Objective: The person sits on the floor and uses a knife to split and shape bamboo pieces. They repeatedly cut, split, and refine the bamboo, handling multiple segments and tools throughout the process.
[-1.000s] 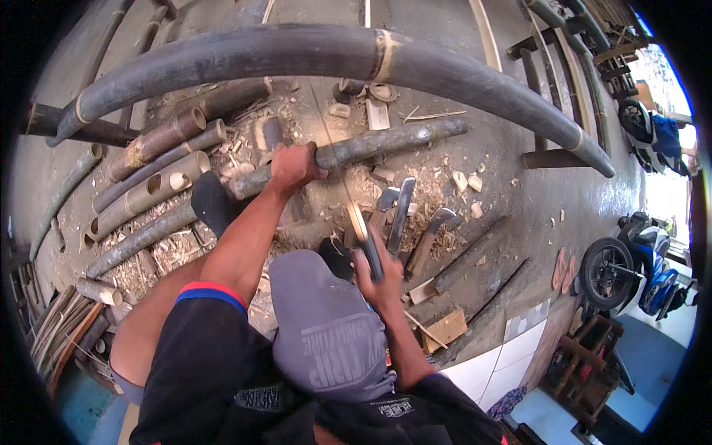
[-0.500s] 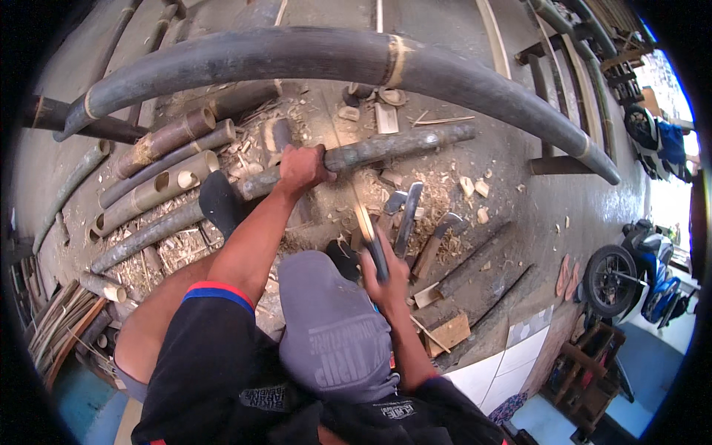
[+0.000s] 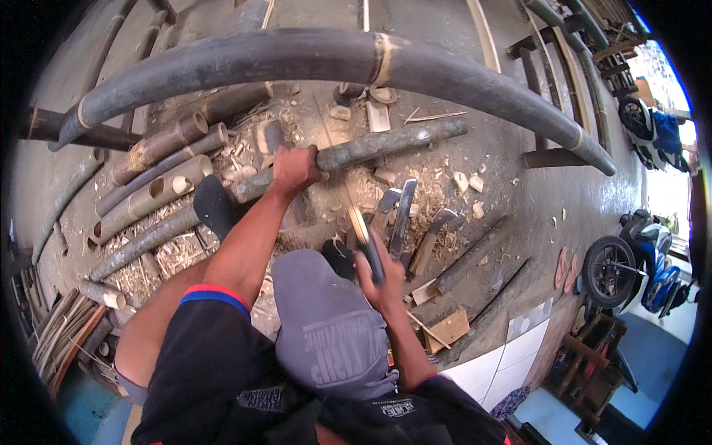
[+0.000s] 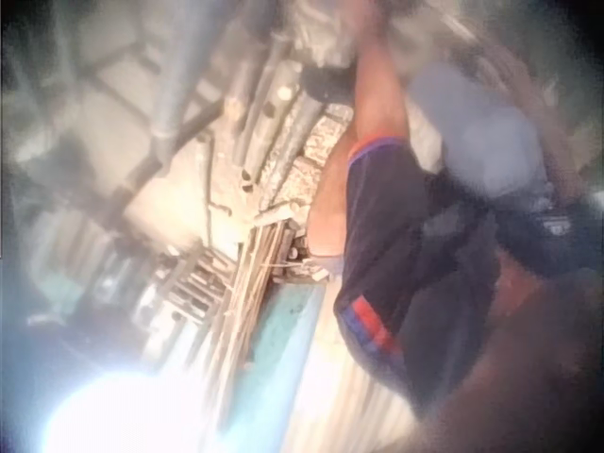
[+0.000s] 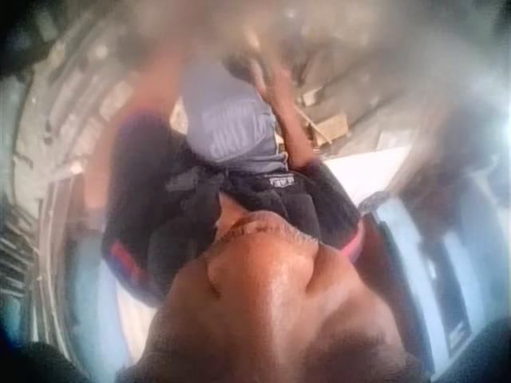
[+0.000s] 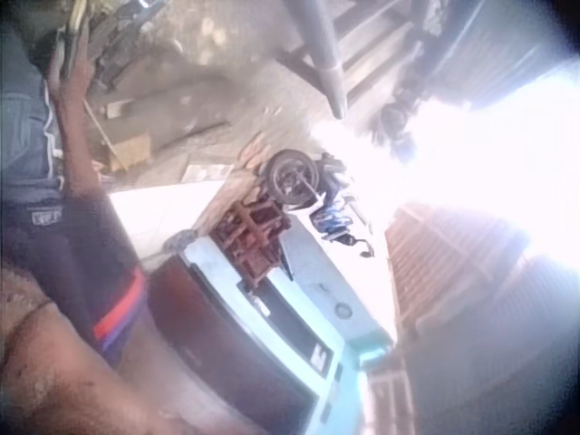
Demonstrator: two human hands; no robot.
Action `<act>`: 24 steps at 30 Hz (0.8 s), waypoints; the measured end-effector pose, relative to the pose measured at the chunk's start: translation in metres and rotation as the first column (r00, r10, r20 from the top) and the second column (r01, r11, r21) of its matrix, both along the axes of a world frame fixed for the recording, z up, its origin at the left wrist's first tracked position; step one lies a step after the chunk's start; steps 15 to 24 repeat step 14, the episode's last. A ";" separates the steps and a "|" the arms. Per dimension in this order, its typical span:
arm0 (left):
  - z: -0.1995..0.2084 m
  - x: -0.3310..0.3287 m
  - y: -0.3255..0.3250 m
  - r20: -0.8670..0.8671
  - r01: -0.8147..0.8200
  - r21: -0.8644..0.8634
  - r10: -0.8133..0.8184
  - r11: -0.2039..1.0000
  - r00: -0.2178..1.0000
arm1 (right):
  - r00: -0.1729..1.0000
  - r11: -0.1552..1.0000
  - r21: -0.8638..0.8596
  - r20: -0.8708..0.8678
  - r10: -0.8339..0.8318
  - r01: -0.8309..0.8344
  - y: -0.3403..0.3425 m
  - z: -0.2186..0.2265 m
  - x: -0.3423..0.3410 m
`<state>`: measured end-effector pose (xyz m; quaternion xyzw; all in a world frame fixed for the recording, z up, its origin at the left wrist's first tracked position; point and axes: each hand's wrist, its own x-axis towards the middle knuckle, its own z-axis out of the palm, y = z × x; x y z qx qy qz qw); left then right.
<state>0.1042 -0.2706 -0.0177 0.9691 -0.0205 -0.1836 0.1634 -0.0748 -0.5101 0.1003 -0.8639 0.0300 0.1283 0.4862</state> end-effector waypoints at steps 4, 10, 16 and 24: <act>-0.004 -0.002 -0.002 0.002 0.007 -0.016 -0.007 1.000 1.000 | 0.987 0.997 -0.055 0.145 0.066 -0.059 -0.046 0.016 -0.070; -0.005 -0.004 -0.015 0.047 -0.028 -0.049 0.030 0.998 0.998 | 0.991 0.997 -0.025 0.109 0.078 -0.076 0.027 -0.030 0.070; -0.005 -0.008 -0.003 -0.033 -0.022 0.021 0.022 1.000 0.999 | 0.963 0.997 0.015 0.260 0.065 -0.072 0.024 -0.045 0.060; -0.005 -0.008 -0.003 -0.033 -0.022 0.021 0.022 1.000 0.999 | 0.963 0.997 0.015 0.260 0.065 -0.072 0.024 -0.045 0.060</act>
